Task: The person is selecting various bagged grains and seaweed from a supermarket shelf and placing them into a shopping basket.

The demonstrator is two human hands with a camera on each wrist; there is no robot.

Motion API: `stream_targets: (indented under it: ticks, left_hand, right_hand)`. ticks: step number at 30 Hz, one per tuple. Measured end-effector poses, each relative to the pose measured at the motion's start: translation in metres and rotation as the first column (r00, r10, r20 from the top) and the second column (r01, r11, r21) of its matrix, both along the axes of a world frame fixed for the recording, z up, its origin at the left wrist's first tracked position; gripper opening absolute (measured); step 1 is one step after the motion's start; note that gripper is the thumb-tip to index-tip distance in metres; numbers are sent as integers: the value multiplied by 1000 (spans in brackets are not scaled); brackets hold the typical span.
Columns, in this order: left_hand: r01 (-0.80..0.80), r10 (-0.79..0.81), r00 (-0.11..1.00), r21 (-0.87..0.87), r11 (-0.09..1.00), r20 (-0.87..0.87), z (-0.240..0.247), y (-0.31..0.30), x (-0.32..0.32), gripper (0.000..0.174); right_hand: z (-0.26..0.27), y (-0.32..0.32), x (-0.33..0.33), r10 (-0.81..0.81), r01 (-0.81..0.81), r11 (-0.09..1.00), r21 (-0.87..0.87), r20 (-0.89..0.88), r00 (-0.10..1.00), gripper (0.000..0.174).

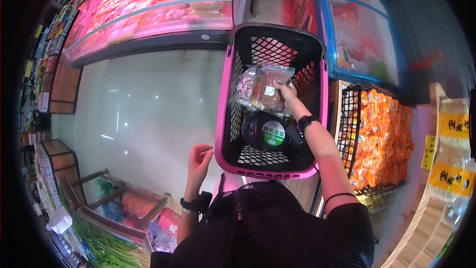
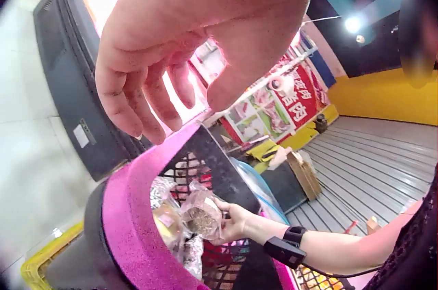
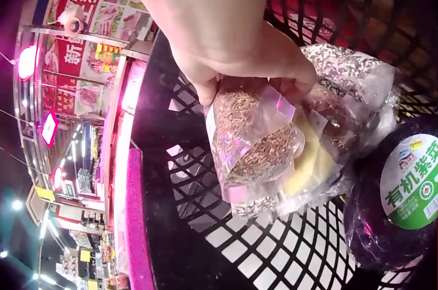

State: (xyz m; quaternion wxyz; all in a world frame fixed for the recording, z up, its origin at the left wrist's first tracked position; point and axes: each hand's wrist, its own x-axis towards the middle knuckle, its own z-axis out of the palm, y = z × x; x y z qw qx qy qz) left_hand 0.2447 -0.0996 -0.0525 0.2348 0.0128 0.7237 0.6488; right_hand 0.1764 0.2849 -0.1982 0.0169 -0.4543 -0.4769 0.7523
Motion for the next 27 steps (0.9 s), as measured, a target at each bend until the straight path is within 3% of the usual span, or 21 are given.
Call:
stream_targets:
  ticks: [3, 5, 7, 10, 11, 14, 17, 21, 24, 27]
  left_hand:
    - [-139, 144, 988, -76, 987, 63, 4, -7, 18, 19]
    - [-205, 215, 972, -111, 973, 91, 10, -8, 26, 19]
    - [-218, 233, 967, -140, 966, 100, 7, -14, 34, 22]
    - [-237, 253, 963, -154, 959, 96, 2, -21, 42, 24]
    - [-244, 259, 961, -153, 958, 92, 2, -22, 43, 24]
    - [-250, 264, 960, -137, 958, 93, 3, -17, 39, 19]
    - [-168, 177, 980, -104, 980, 86, 6, -11, 29, 19]
    - [-24, 25, 999, -32, 999, 21, 12, -12, 13, 18]
    - [67, -67, 993, -8, 998, -102, 4, -26, 1, 17]
    - [118, -117, 986, -2, 993, -120, 12, -36, -13, 14]
  right_hand:
    - [-26, 7, -28, 97, -103, 994, 41, 132, 986, 50]
    - [-39, 0, -35, 116, -116, 993, -5, 119, 986, 53]
    - [-79, 0, -43, 138, -136, 990, -23, 153, 978, 58]
    - [-89, 3, -41, 127, -134, 991, 22, 201, 971, 69]
    - [-68, 1, -37, 224, -290, 936, 200, 296, 928, 79]
    - [-62, 0, -36, 283, -531, 716, 453, 506, 815, 92]
    - [-57, -1, -16, 293, -560, 614, 556, 498, 816, 91]
    - [-32, -3, 24, 363, -478, 800, 361, 342, 867, 77]
    - [12, -3, 64, 453, -516, 826, 229, 276, 848, 52]
    - [63, -8, 110, 301, -312, 928, 205, 86, 950, 33]
